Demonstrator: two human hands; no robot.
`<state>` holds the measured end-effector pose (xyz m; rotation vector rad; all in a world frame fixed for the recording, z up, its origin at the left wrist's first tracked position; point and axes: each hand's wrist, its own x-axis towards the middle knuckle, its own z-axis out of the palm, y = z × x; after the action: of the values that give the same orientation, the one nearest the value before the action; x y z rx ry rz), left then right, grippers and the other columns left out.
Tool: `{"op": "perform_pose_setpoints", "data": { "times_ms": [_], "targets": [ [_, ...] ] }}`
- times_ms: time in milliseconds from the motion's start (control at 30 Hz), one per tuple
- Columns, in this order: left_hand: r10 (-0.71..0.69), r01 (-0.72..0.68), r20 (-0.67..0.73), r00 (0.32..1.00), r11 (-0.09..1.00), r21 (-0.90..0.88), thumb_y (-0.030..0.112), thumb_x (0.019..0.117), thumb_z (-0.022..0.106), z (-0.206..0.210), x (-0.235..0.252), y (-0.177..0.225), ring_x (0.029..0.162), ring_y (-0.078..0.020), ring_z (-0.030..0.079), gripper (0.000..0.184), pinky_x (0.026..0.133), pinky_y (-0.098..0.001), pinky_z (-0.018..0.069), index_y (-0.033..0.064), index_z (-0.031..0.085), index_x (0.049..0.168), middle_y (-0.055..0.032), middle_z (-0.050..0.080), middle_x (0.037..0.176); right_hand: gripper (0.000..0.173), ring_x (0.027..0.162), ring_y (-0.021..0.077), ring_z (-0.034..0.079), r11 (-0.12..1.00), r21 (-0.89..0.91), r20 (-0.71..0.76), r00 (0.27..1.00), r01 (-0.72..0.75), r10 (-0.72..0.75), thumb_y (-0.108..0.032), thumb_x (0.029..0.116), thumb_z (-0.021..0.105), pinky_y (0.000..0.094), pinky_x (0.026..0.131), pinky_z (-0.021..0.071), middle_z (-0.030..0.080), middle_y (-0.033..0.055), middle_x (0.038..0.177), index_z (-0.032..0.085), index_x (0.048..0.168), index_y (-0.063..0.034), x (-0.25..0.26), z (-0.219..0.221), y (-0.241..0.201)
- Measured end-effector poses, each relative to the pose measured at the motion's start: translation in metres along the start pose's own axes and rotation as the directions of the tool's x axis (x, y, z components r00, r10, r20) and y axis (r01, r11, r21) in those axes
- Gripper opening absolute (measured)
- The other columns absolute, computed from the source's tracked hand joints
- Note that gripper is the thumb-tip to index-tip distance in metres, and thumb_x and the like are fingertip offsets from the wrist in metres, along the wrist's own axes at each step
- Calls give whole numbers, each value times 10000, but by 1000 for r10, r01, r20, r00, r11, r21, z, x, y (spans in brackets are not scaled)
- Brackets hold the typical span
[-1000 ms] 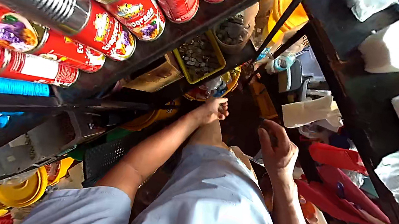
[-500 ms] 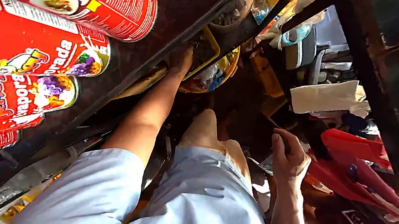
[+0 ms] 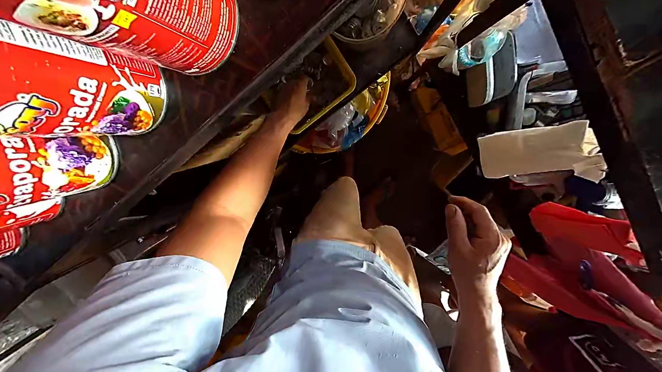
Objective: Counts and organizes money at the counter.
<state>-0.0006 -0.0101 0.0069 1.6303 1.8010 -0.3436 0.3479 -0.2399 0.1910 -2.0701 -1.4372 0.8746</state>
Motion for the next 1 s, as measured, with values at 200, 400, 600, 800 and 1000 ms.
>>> {"op": "perform_pose_setpoints", "data": {
  "times_ms": [200, 400, 600, 800, 1000],
  "targets": [
    [9, -11, 28, 1000, 998, 69, 238, 1019, 604, 7, 6, -1, 1198, -488, 622, 427, 981, -693, 481, 65, 559, 1406, -273, 658, 1260, 264, 638, 85, 593, 1000, -14, 18, 1000, -8, 9, -320, 1043, 569, 321, 591, 497, 694, 0, 822, 734, 1174, -162, -2, -1, 3],
    [16, -9, 45, 999, 989, -151, 238, 1007, 622, -5, 5, -5, 1130, -412, 666, 351, 1010, -643, 490, 3, 654, 1266, -229, 691, 1205, 260, 593, 77, 550, 1000, -9, 31, 1000, 5, -5, -314, 1045, 572, 311, 557, 471, 679, -10, 796, 734, 1181, -164, -2, -1, 3],
    [226, -229, 63, 972, 973, 37, 199, 1028, 600, -4, 12, 2, 1178, -486, 634, 406, 1010, -691, 466, 90, 577, 1419, -262, 668, 1254, 265, 600, 103, 560, 999, -34, 53, 999, 13, -11, -310, 1046, 571, 338, 560, 475, 684, 10, 814, 730, 1191, -156, -4, -2, 8],
    [300, -313, 111, 947, 941, 126, 181, 1008, 636, -7, 21, 7, 1131, -547, 630, 361, 969, -736, 467, 69, 627, 1351, -315, 670, 1188, 262, 640, 107, 602, 1000, -28, 67, 998, 5, -3, -307, 1048, 567, 352, 595, 512, 706, 16, 847, 728, 1186, -153, -4, -1, 2],
    [230, -194, 29, 973, 876, -441, 327, 1033, 608, -23, -16, 12, 771, -260, 672, 388, 720, -457, 567, -6, 606, 1231, -160, 705, 966, 240, 611, 101, 582, 1000, 0, 58, 998, 2, -2, -291, 1044, 584, 334, 570, 501, 693, 14, 826, 726, 1173, -147, -3, 5, -7]
  ]
}}
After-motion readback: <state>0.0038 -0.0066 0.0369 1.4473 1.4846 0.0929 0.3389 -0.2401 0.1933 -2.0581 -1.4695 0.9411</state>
